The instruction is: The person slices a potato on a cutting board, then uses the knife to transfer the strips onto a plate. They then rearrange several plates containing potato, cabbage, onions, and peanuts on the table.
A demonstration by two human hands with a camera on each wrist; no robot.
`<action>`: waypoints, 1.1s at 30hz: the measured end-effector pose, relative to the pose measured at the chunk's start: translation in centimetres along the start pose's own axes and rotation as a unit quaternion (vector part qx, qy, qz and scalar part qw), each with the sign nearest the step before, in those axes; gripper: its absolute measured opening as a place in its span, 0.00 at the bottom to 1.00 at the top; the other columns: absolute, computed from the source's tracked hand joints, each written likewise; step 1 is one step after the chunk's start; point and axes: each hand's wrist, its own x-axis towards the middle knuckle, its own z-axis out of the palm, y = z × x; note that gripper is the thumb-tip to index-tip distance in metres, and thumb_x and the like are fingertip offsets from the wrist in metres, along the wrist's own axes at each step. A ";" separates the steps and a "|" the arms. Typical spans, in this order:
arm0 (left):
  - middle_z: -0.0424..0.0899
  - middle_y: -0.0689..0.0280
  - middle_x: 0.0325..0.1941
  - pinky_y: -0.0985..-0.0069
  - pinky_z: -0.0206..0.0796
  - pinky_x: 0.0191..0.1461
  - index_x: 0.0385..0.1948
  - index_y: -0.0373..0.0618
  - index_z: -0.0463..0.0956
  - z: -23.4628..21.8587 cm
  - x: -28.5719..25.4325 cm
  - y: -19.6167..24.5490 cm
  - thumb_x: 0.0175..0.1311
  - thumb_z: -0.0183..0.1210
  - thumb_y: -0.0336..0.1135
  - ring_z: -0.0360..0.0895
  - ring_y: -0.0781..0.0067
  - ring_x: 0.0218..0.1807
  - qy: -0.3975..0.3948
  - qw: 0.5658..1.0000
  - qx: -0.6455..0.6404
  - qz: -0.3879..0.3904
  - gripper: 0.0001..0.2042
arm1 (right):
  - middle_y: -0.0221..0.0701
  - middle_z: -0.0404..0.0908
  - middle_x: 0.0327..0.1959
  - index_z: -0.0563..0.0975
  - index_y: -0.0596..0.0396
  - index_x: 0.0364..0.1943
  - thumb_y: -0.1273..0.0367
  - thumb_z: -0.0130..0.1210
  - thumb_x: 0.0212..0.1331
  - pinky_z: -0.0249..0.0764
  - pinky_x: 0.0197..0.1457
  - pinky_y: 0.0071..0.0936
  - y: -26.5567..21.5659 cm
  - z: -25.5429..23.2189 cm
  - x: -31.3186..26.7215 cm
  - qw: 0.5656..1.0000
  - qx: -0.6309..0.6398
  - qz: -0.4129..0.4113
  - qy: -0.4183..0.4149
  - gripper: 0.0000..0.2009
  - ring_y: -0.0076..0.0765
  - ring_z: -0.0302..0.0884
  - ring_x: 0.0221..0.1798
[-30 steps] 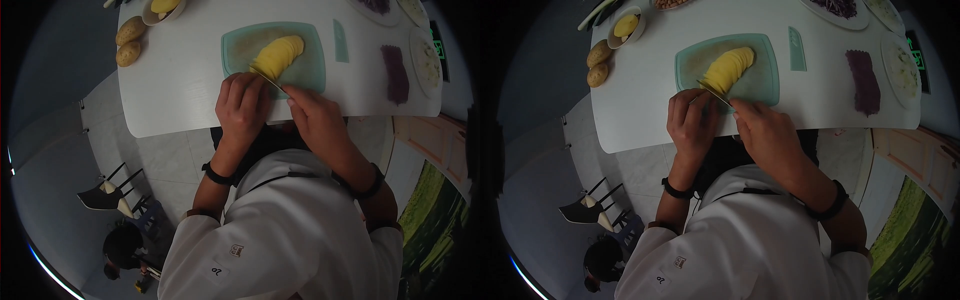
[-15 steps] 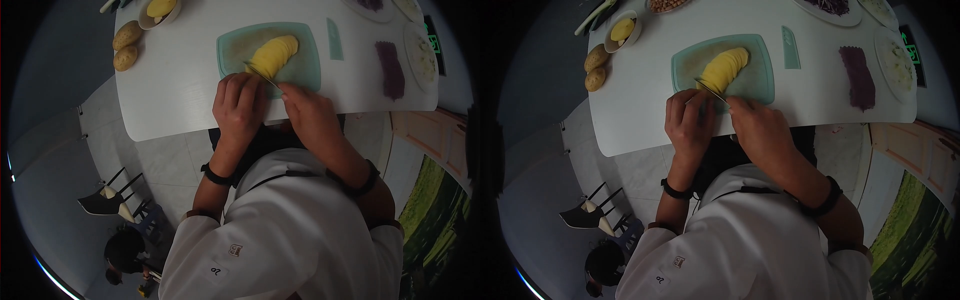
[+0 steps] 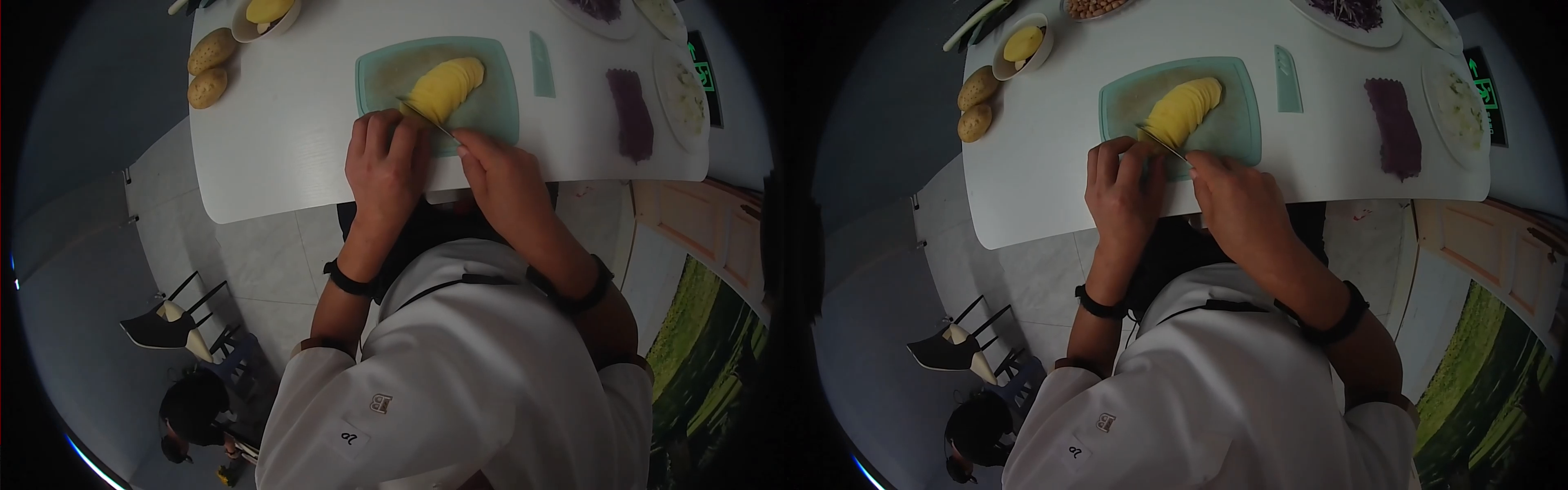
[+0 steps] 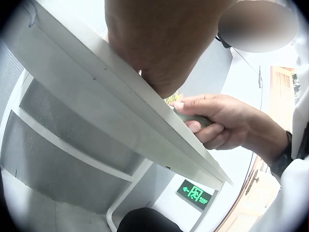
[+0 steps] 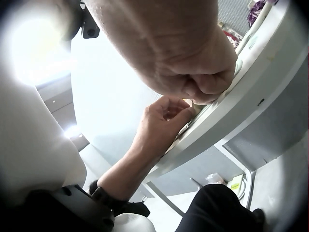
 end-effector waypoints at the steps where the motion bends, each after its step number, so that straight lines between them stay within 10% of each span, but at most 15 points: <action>1: 0.81 0.63 0.43 0.63 0.74 0.41 0.40 0.47 0.82 0.0 0.0 0.0 0.53 0.72 0.25 0.79 0.58 0.43 -0.003 1.000 0.002 0.002 0.13 | 0.51 0.86 0.40 0.81 0.56 0.54 0.70 0.57 0.72 0.81 0.42 0.47 0.0 0.0 0.0 1.000 -0.004 0.002 -0.004 0.12 0.61 0.85 0.41; 14: 0.80 0.63 0.43 0.63 0.74 0.41 0.40 0.47 0.81 -0.1 0.0 0.0 0.54 0.71 0.26 0.78 0.58 0.43 -0.024 1.000 0.016 -0.006 0.13 | 0.44 0.84 0.36 0.80 0.54 0.55 0.72 0.58 0.68 0.81 0.35 0.47 0.0 0.4 -0.3 0.988 -0.140 -0.058 -0.014 0.13 0.57 0.84 0.33; 33: 0.80 0.57 0.48 0.61 0.77 0.48 0.44 0.43 0.77 -1.3 -0.2 -0.3 0.51 0.74 0.26 0.81 0.52 0.48 -0.013 0.995 -0.044 -0.084 0.19 | 0.47 0.87 0.39 0.81 0.57 0.53 0.69 0.57 0.71 0.82 0.38 0.48 0.8 0.4 -0.3 0.997 0.018 -0.065 0.032 0.11 0.59 0.86 0.37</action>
